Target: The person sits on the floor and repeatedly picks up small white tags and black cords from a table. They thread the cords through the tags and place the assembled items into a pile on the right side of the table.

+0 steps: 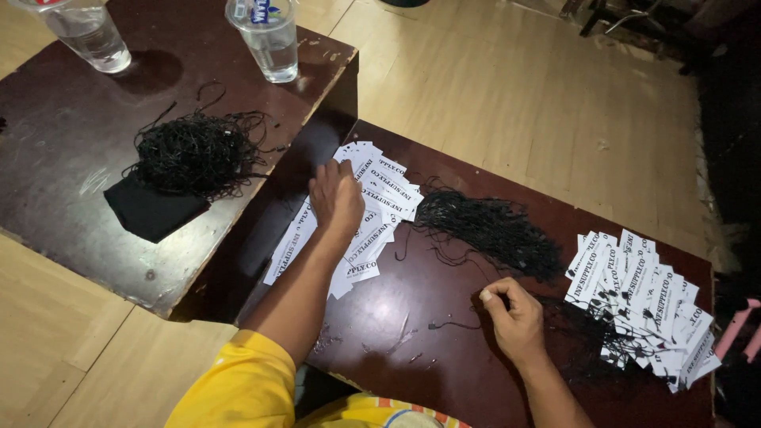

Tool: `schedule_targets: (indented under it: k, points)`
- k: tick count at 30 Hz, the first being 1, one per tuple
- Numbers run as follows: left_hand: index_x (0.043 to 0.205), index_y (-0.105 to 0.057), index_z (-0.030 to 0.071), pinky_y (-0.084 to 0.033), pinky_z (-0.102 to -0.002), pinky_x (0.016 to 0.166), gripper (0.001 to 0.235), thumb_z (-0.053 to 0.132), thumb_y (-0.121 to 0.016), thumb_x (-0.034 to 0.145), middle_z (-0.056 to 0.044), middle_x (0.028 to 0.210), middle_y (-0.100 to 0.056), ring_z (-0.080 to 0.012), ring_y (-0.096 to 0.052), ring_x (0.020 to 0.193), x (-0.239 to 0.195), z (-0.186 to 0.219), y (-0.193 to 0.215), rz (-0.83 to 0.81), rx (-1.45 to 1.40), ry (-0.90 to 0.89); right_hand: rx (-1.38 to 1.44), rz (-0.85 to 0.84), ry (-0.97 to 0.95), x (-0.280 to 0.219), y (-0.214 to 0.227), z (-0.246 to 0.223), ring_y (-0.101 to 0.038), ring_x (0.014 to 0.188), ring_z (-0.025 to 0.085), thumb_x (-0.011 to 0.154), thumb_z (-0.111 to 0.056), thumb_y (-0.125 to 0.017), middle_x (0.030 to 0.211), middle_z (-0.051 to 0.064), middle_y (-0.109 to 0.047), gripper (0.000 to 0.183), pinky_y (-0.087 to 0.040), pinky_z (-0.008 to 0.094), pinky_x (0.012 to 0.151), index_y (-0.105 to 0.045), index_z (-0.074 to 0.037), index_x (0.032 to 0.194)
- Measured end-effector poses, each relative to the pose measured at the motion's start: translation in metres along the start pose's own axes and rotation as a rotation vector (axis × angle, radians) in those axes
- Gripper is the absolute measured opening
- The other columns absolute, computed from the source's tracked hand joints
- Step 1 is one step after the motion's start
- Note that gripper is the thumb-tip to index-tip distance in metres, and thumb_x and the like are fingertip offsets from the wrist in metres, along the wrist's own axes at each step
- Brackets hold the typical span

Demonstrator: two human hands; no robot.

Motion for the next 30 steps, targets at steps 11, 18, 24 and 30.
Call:
schedule_targets:
  k: [11,18,24,30]
  points:
    - [0.107,-0.067,-0.001,-0.05,-0.052,0.089,0.022,0.001,-0.072,0.086,-0.018,0.112,-0.063,-0.0378,-0.058,0.109,-0.003,0.001,0.011,0.115,-0.104,0.018,-0.03,0.004,0.017,-0.001,0.001,0.001,-0.063,0.072,0.013,0.096,-0.017,-0.063,0.079,-0.001,-0.069,0.012,-0.049,0.03,0.068,-0.068,-0.01,0.087]
    - [0.109,-0.068,-0.003,-0.05,-0.058,0.098,0.026,0.016,-0.075,0.092,-0.019,0.115,-0.067,-0.0422,-0.059,0.119,-0.002,-0.007,0.008,0.063,-0.256,0.066,-0.063,0.016,-0.005,0.0,0.0,-0.001,-0.063,0.072,0.013,0.095,-0.018,-0.064,0.078,-0.002,-0.069,0.013,-0.048,0.03,0.069,-0.069,-0.011,0.086]
    - [0.087,-0.071,0.001,-0.051,-0.051,0.091,0.035,0.027,-0.057,0.106,-0.011,0.106,-0.064,-0.0321,-0.062,0.102,-0.011,0.005,0.054,-0.165,-0.465,0.228,-0.085,-0.005,0.136,0.001,-0.004,-0.021,-0.062,0.072,0.013,0.097,-0.014,-0.062,0.078,-0.001,-0.066,0.014,-0.047,0.028,0.068,-0.067,-0.008,0.084]
    - [0.101,-0.074,0.011,-0.05,-0.044,0.077,0.02,0.017,-0.054,0.099,-0.003,0.095,-0.073,-0.0277,-0.068,0.087,-0.005,-0.022,0.006,0.154,-0.525,0.054,-0.082,0.02,0.088,0.0,-0.005,-0.021,-0.062,0.075,0.013,0.095,-0.013,-0.065,0.079,-0.001,-0.067,0.012,-0.047,0.028,0.071,-0.068,-0.008,0.085]
Point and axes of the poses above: each hand's wrist, its own x-axis towards the middle knuckle, its own y-axis out of the back of the hand, z = x × y, the point moved 5 cm from there along x, towards the middle knuckle
